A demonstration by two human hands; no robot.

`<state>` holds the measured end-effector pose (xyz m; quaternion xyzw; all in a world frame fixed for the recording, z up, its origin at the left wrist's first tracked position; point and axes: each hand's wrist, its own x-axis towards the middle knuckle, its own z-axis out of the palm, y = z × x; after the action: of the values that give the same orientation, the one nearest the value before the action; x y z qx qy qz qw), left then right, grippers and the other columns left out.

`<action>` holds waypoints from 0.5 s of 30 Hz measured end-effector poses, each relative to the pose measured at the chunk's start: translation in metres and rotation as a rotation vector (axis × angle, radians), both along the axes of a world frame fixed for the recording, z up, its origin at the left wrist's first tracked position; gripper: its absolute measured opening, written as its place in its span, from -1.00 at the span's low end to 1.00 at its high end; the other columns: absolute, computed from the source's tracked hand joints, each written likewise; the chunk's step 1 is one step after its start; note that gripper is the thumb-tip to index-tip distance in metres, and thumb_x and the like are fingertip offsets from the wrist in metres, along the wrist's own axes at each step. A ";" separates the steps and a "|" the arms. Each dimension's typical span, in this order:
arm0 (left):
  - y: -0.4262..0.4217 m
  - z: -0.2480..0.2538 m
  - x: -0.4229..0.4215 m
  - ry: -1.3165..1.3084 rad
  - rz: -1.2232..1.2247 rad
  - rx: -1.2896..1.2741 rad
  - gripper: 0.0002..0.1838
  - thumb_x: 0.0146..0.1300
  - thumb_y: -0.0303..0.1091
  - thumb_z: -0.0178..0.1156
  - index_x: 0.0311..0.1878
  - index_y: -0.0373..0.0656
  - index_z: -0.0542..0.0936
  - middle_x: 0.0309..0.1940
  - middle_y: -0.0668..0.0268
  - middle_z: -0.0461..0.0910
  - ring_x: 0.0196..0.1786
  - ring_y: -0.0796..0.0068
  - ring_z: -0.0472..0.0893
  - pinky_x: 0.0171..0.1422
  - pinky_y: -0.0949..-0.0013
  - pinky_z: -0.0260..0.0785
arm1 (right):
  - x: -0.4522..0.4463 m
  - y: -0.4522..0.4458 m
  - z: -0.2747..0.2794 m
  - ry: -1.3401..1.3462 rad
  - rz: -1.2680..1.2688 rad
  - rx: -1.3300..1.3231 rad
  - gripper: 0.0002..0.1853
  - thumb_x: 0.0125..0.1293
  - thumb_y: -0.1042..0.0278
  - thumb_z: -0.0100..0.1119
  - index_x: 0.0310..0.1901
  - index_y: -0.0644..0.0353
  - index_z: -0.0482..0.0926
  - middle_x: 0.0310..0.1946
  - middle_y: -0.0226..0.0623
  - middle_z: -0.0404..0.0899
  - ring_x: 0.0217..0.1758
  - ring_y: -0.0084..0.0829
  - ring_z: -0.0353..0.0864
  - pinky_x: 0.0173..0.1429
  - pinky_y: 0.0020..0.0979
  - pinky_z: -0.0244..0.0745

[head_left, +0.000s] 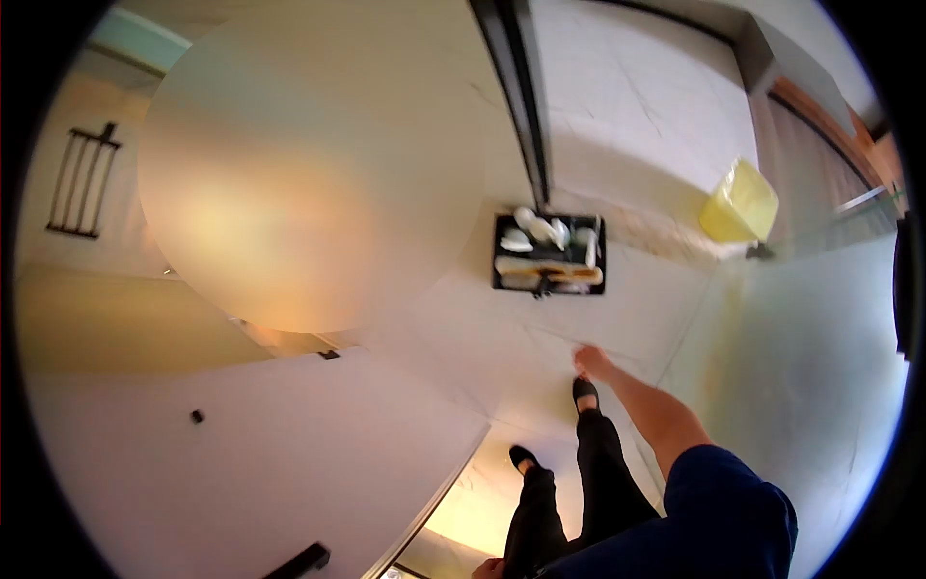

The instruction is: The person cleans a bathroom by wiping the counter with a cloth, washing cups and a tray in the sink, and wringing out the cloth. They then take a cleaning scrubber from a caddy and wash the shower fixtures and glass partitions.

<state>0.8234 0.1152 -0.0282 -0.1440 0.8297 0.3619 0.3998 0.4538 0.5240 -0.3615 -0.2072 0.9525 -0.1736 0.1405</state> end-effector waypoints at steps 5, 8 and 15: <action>-0.025 -0.005 0.004 0.181 0.311 0.218 -0.85 0.00 -0.38 0.17 -0.32 -0.13 0.56 -0.35 0.26 0.52 -0.27 0.40 0.50 -0.21 0.33 0.35 | 0.097 0.025 0.110 -0.536 0.418 0.264 -0.92 -0.25 0.15 0.20 -0.67 -0.12 0.58 -0.61 -0.37 0.56 -0.47 -0.35 0.55 -0.40 -0.21 0.43; -0.029 0.062 -0.041 0.024 0.435 0.060 -0.46 0.02 0.21 0.02 -0.22 -0.09 0.57 -0.12 0.11 0.52 -0.01 0.33 0.48 0.03 0.29 0.31 | 0.124 0.016 0.171 -0.504 0.554 0.317 -0.81 -0.14 0.02 0.16 -0.48 -0.15 0.64 -0.49 -0.42 0.60 -0.44 -0.37 0.58 -0.41 -0.26 0.41; 0.013 0.033 0.085 -0.254 1.275 0.013 -0.37 0.21 0.23 -0.26 -0.23 -0.14 0.60 -0.21 0.25 0.58 -0.19 0.31 0.57 -0.10 0.22 0.39 | 0.057 -0.088 0.188 -0.669 0.615 0.058 -0.68 -0.01 0.00 0.04 -0.41 0.05 0.62 -0.48 -0.32 0.60 -0.41 -0.28 0.57 -0.24 -0.30 0.45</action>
<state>0.9088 0.1279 0.0052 -0.6477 0.5255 0.5133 0.2022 0.5113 0.4363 -0.1733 -0.4089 0.7535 -0.1547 0.4911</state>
